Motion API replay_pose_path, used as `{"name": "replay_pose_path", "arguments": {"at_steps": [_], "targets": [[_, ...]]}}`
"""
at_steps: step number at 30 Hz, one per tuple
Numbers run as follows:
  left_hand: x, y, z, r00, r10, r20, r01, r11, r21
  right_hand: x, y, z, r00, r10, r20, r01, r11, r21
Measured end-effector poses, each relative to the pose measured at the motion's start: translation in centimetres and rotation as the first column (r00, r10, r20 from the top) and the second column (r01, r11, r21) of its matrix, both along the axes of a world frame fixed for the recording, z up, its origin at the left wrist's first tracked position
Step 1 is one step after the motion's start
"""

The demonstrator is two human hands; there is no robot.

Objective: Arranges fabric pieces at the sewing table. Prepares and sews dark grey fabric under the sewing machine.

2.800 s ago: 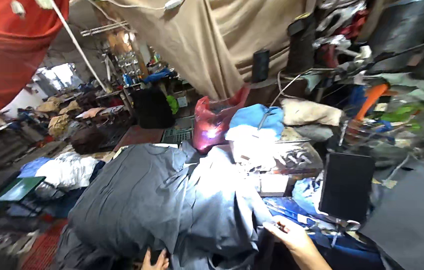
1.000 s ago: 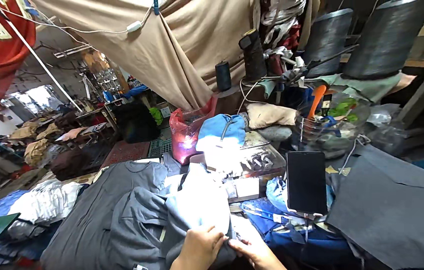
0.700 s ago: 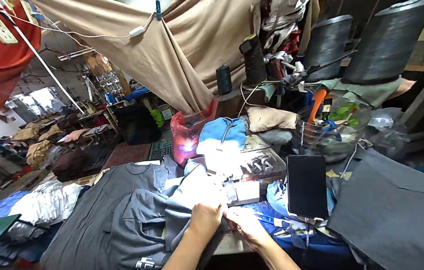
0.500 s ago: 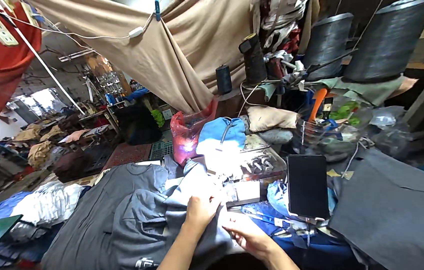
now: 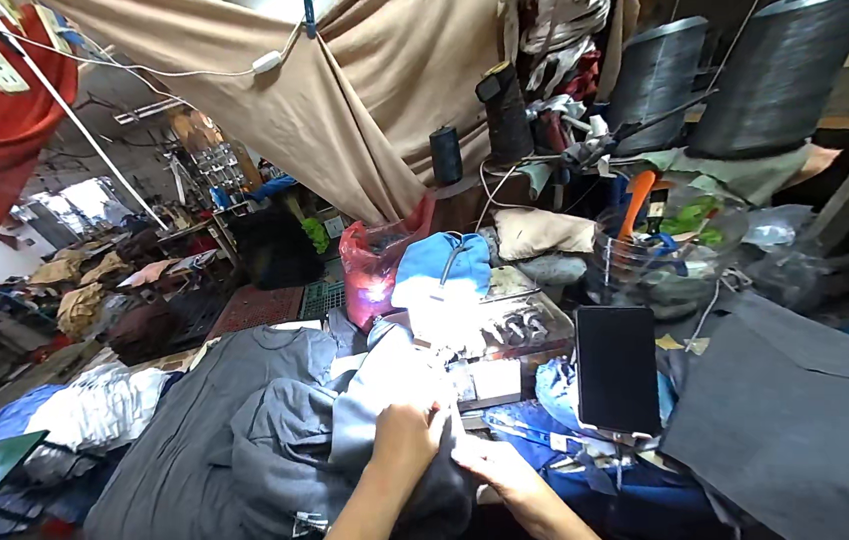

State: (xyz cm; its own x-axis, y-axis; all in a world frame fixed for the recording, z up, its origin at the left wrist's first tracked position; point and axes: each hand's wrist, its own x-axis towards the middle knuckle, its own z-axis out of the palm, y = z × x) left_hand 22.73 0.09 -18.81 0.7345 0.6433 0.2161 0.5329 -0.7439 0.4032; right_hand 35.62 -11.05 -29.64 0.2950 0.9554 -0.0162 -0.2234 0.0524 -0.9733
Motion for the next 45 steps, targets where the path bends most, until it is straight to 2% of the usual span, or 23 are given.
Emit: {"name": "replay_pose_path", "arguments": {"at_steps": [3,6,9,12,13,15,17,20,23,25,26,28,31,34,37,38,41,45], "targets": [[0.1,-1.8,-2.2,0.999,0.01,0.047,-0.017,0.987,0.159,-0.3,-0.5,-0.8,0.999,0.015,0.048,-0.016,1.0,0.013],[0.3,-2.0,-4.7,0.986,-0.028,0.161,-0.027,0.944,0.328,-0.8,-1.1,-0.6,0.998,-0.006,0.068,0.007,1.0,-0.015],[1.3,-1.3,-5.1,0.974,-0.036,0.226,-0.057,0.919,0.389,-0.6,-0.8,-0.5,0.995,-0.036,0.088,0.039,0.999,-0.031],[3.1,0.0,-3.9,0.976,0.01,0.219,-0.076,0.952,0.297,-0.1,0.5,1.0,0.992,-0.096,0.083,0.1,0.994,-0.042],[3.6,0.5,-3.0,0.986,0.042,0.162,-0.072,0.98,0.187,0.0,0.9,1.6,0.991,-0.113,0.072,0.117,0.992,-0.05],[4.5,1.5,-0.3,0.995,0.082,-0.05,-0.086,0.992,-0.092,0.1,1.7,2.4,0.99,-0.132,0.046,0.135,0.988,-0.07],[4.3,3.2,1.0,0.998,0.051,-0.028,-0.056,0.977,-0.207,0.0,2.0,2.5,0.989,-0.149,0.02,0.15,0.987,-0.061],[2.1,4.5,1.6,0.981,0.012,0.193,0.025,0.982,-0.186,-0.1,1.2,1.5,0.988,-0.152,0.023,0.153,0.987,-0.044],[0.6,2.4,2.7,0.998,0.038,0.044,-0.031,0.989,-0.147,-0.2,0.6,0.1,0.992,-0.119,0.048,0.12,0.993,-0.024],[0.5,0.0,1.2,0.998,0.05,-0.03,-0.052,0.995,-0.084,-0.4,0.4,-0.6,0.992,-0.101,0.074,0.101,0.995,0.002],[0.6,-0.9,-0.1,0.998,0.055,-0.027,-0.055,0.998,-0.028,-0.4,0.3,-0.8,0.992,-0.094,0.085,0.093,0.996,0.019],[0.8,-1.9,-2.8,0.995,0.052,0.08,-0.064,0.986,0.152,-0.6,0.1,-1.0,0.991,-0.095,0.095,0.092,0.995,0.029],[1.3,-1.7,-3.8,0.987,0.045,0.154,-0.088,0.955,0.283,-0.5,0.3,-0.5,0.986,-0.136,0.099,0.137,0.991,-0.005],[2.6,-0.4,-2.3,0.992,0.033,0.124,-0.059,0.977,0.205,0.1,1.5,1.1,0.979,-0.168,0.112,0.172,0.985,-0.026],[4.5,1.5,0.2,0.99,0.069,-0.123,-0.077,0.995,-0.059,1.0,3.2,2.7,0.97,-0.202,0.133,0.21,0.977,-0.043],[5.0,2.2,0.4,0.988,0.078,-0.13,-0.091,0.991,-0.096,1.2,3.7,3.0,0.965,-0.224,0.133,0.231,0.973,-0.033],[4.9,2.9,0.4,0.996,0.085,-0.009,-0.086,0.986,-0.146,1.0,3.9,3.2,0.96,-0.266,0.084,0.27,0.962,-0.032],[1.1,1.6,1.1,0.985,0.099,-0.142,-0.126,0.972,-0.199,-0.2,2.1,0.7,0.974,-0.188,0.125,0.193,0.981,-0.027]]}}
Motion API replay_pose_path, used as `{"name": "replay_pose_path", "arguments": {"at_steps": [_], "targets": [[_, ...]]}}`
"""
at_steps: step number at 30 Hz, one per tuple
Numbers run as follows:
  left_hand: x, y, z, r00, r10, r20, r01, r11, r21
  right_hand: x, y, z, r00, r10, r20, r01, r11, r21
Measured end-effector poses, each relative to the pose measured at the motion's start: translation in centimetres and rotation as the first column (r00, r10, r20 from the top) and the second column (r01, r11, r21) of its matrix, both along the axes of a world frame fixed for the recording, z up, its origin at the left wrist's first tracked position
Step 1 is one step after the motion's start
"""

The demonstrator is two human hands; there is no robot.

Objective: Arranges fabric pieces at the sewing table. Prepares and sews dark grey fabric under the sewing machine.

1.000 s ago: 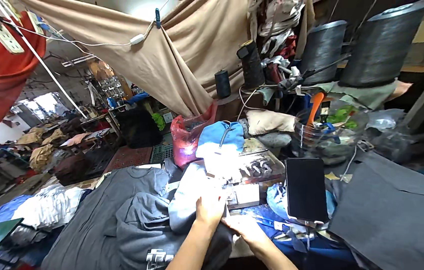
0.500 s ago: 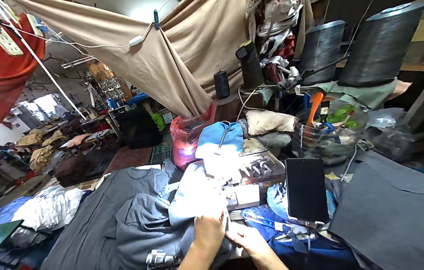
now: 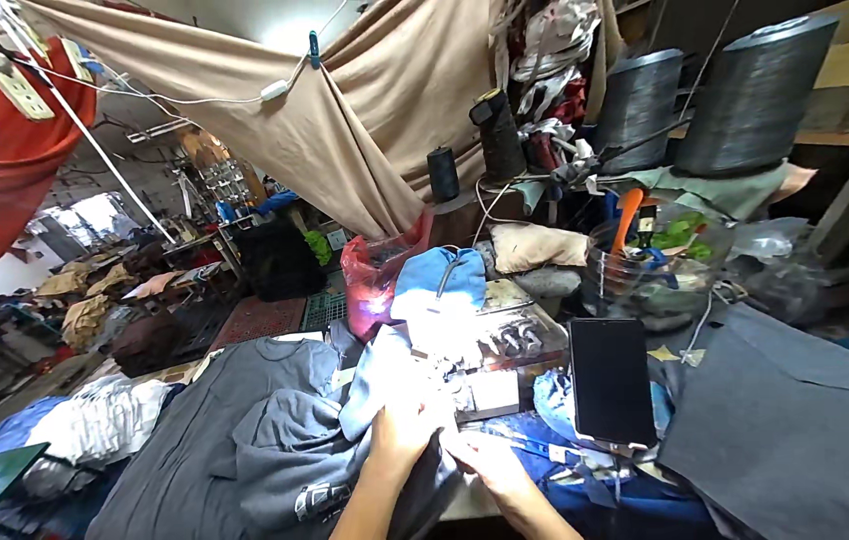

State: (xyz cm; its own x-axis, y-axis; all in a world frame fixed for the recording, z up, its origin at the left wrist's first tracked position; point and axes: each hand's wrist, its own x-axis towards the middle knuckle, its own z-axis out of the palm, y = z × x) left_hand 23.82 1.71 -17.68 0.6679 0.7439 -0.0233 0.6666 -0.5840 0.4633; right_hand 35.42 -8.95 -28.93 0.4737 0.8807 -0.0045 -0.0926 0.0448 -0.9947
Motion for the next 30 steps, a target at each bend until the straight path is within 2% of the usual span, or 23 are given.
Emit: {"name": "replay_pose_path", "arguments": {"at_steps": [2,4,7,10,14,19,25,30], "targets": [[-2.7,-0.6,-1.2,0.999,-0.027,-0.025,0.029,0.997,0.071,-0.6,-1.3,-2.6,0.998,0.03,0.056,-0.032,0.999,0.036],[-5.3,-0.7,-3.5,0.989,-0.067,0.128,0.043,0.982,0.183,-1.1,-2.7,-3.4,0.999,0.039,0.009,-0.039,0.995,0.092],[-6.7,-0.9,-5.7,0.873,-0.156,0.462,0.001,0.948,0.317,-1.7,-4.2,-1.0,0.989,0.056,-0.135,-0.027,0.978,0.206],[-6.3,-2.1,-5.8,0.781,-0.209,0.588,-0.016,0.935,0.354,-1.8,-4.5,1.4,0.99,0.035,-0.14,-0.004,0.978,0.209],[-5.5,-2.8,-6.5,0.772,-0.319,0.55,0.024,0.879,0.476,-2.2,-4.4,1.0,0.986,-0.011,-0.168,0.039,0.986,0.165],[-5.8,-2.6,-7.5,0.728,-0.45,0.516,0.168,0.848,0.503,-2.5,-5.2,0.4,0.984,-0.016,-0.176,0.042,0.989,0.141],[-6.1,-2.9,-5.9,0.707,-0.597,0.379,0.363,0.767,0.53,-3.1,-5.3,1.1,0.985,-0.018,-0.169,0.04,0.991,0.125],[-6.0,-2.9,-5.2,0.705,-0.64,0.304,0.422,0.724,0.547,-3.3,-5.3,2.0,0.988,-0.004,-0.155,0.021,0.994,0.107]]}}
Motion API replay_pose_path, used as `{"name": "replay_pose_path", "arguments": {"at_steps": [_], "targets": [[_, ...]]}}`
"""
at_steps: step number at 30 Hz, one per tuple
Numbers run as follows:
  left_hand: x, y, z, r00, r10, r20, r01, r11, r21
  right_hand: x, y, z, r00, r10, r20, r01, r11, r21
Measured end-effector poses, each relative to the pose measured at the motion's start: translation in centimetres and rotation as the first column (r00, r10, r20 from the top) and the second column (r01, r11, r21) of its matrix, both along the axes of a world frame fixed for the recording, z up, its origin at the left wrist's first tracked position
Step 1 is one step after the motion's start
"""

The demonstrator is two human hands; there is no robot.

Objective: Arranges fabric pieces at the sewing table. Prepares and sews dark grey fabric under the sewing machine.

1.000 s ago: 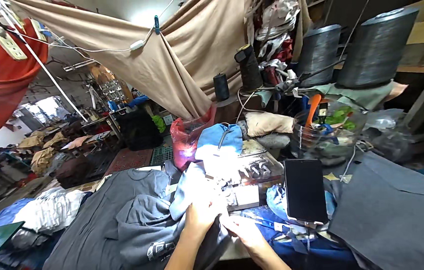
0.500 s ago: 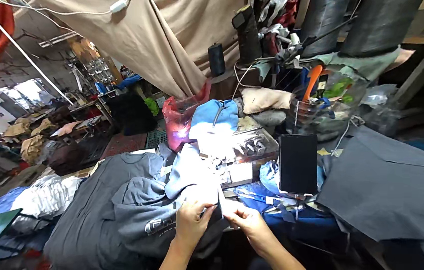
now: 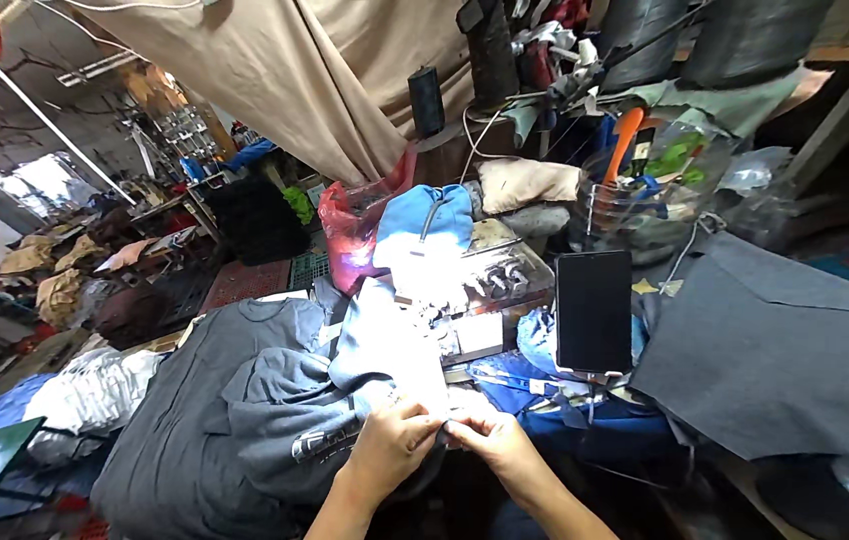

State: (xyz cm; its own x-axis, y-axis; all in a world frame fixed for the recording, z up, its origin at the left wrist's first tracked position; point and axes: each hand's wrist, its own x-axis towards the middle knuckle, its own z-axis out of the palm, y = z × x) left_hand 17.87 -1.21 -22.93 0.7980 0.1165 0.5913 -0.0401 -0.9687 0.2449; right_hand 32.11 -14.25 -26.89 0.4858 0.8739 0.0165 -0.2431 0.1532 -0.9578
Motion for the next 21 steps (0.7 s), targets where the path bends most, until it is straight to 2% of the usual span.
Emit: {"name": "replay_pose_path", "arguments": {"at_steps": [6,9,11,13,15,18,21], "targets": [[0.3,-0.1,-0.4,0.998,-0.054,0.011,0.054,0.998,0.036,0.2,0.4,0.2,1.0,-0.011,0.012,0.011,1.0,-0.024],[0.7,-0.1,-1.2,0.991,-0.048,0.129,0.043,0.998,0.038,0.7,0.9,0.4,0.999,-0.045,0.007,0.045,0.999,0.01],[1.2,0.0,-2.1,0.972,0.077,0.222,-0.088,0.995,0.037,1.0,1.0,1.2,0.998,-0.065,0.026,0.064,0.997,0.047],[2.1,0.6,-2.6,0.943,0.24,0.232,-0.271,0.956,0.112,1.1,1.1,2.6,0.996,-0.081,0.044,0.077,0.994,0.078],[2.9,1.6,-2.9,0.909,0.339,0.243,-0.382,0.911,0.157,1.2,1.3,3.6,0.993,-0.092,0.069,0.085,0.992,0.094],[3.2,2.6,-2.0,0.879,0.411,0.243,-0.458,0.869,0.187,1.4,1.4,3.4,0.974,-0.11,0.199,0.1,0.993,0.059],[3.1,2.9,-1.5,0.889,0.406,0.212,-0.452,0.852,0.265,1.7,1.4,0.4,0.919,-0.057,0.39,0.091,0.993,-0.069]]}}
